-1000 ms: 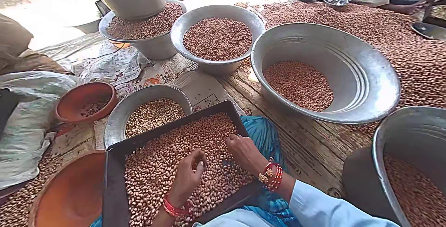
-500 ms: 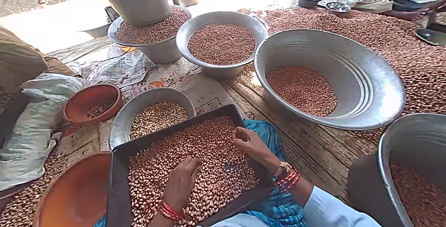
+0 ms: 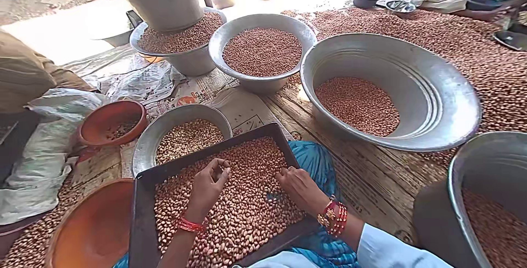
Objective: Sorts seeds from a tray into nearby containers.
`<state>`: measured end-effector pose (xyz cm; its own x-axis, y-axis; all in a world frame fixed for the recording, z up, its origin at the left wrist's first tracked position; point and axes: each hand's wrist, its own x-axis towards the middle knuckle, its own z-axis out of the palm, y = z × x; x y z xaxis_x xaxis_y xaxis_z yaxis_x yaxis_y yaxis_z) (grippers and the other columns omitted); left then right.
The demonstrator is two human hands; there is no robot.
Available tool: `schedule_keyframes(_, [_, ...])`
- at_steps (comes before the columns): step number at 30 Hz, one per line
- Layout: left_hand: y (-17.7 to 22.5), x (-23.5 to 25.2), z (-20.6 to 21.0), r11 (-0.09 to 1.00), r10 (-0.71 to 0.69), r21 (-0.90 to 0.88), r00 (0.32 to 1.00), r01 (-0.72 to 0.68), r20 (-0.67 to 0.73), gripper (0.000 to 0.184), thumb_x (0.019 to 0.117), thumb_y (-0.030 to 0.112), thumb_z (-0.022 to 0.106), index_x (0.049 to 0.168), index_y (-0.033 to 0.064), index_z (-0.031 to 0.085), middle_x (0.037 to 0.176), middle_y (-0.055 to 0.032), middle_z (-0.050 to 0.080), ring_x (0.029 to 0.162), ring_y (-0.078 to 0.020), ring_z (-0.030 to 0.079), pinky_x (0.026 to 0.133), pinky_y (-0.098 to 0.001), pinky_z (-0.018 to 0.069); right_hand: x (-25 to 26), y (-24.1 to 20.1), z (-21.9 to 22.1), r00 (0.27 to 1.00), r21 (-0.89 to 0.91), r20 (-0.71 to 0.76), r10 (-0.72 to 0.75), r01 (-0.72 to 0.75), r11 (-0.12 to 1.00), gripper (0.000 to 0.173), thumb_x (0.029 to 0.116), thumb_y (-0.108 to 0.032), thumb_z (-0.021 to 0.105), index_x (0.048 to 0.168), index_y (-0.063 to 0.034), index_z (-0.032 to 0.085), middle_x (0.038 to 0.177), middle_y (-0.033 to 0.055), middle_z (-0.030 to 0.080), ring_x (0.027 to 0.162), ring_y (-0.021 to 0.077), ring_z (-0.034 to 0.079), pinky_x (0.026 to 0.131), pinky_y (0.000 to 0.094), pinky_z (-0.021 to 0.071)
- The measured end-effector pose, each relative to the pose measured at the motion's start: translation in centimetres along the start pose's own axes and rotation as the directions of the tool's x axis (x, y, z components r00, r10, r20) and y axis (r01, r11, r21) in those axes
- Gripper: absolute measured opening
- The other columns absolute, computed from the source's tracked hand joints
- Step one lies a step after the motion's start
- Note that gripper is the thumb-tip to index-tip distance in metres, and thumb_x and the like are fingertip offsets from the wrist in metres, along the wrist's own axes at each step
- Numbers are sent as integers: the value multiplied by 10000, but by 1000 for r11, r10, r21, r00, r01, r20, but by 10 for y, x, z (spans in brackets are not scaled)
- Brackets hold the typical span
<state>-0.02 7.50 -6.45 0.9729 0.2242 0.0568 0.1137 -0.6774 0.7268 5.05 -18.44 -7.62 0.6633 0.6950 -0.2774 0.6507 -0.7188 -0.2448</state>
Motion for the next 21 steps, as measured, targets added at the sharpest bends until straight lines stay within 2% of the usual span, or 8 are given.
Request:
schedule_keyframes(2, [6, 6, 17, 970, 95, 221, 995, -97, 21, 172, 954, 110, 656, 1081, 36, 744, 741, -109, 671, 594, -237, 594, 603, -445, 509, 1, 0, -1, 999, 11, 34, -4, 3, 1000, 239, 967, 83, 520, 1161, 66, 658, 1061, 277, 688, 986, 448, 691, 800, 537, 553])
schedule_keyframes(3, [8, 8, 25, 948, 118, 293, 992, -127, 47, 179, 961, 84, 651, 1094, 30, 757, 825, -169, 725, 692, -341, 682, 680, -544, 554, 0, 0, -2, 998, 19, 55, -4, 3, 1000, 242, 972, 82, 514, 1174, 67, 646, 1073, 278, 684, 1000, 449, 686, 810, 539, 548])
schedule_keyframes(5, [7, 11, 38, 907, 121, 395, 988, -149, 95, 214, 987, 66, 622, 1148, 30, 759, 1014, -212, 758, 917, -424, 742, 819, -609, 571, 0, 0, 0, 998, 32, 56, -3, 1, 999, 245, 975, 83, 512, 1188, 73, 632, 1073, 279, 682, 1009, 449, 685, 817, 541, 548])
schedule_keyframes(12, [2, 13, 47, 893, 80, 429, 987, -134, 142, 205, 976, 100, 658, 1134, 13, 754, 1024, -218, 755, 939, -417, 743, 835, -600, 571, 3, -4, -6, 985, 61, 173, 26, -37, 997, 265, 992, 17, 527, 1232, 102, 601, 1118, 291, 674, 1083, 449, 662, 932, 555, 507])
schedule_keyframes(14, [-6, 16, 37, 959, 69, 267, 994, -91, 89, 175, 954, 122, 668, 1056, 11, 756, 850, -167, 732, 732, -319, 696, 714, -522, 560, 6, -1, -12, 977, 105, 212, 5, -28, 994, 258, 999, -108, 561, 1173, 72, 622, 1066, 268, 683, 1043, 438, 671, 873, 581, 501])
schedule_keyframes(16, [-14, 21, 24, 998, 37, 59, 999, -38, 6, 220, 918, 92, 539, 1060, -6, 675, 810, -96, 642, 637, -168, 565, 614, -375, 471, 7, 8, -18, 982, 267, 187, -29, -22, 963, 309, 989, -258, 607, 1112, 20, 660, 986, 231, 699, 976, 414, 685, 809, 604, 495])
schedule_keyframes(18, [-18, 27, 11, 1000, 26, 9, 999, -26, -47, 311, 872, 81, 466, 1121, -3, 632, 897, -84, 638, 699, -143, 586, 641, -345, 487, 6, 20, -20, 996, 549, 86, -25, -26, 835, 295, 952, -288, 638, 1046, -11, 677, 863, 162, 658, 825, 315, 646, 728, 526, 481])
schedule_keyframes(21, [-13, 32, 12, 984, 80, 163, 993, -65, -89, 195, 965, 81, 608, 1107, -7, 708, 896, -159, 696, 752, -277, 645, 723, -484, 521, 6, 33, -19, 995, 912, -49, 87, 9, 411, 73, 901, -174, 545, 930, -108, 555, 715, -52, 483, 570, 44, 460, 532, 245, 389])
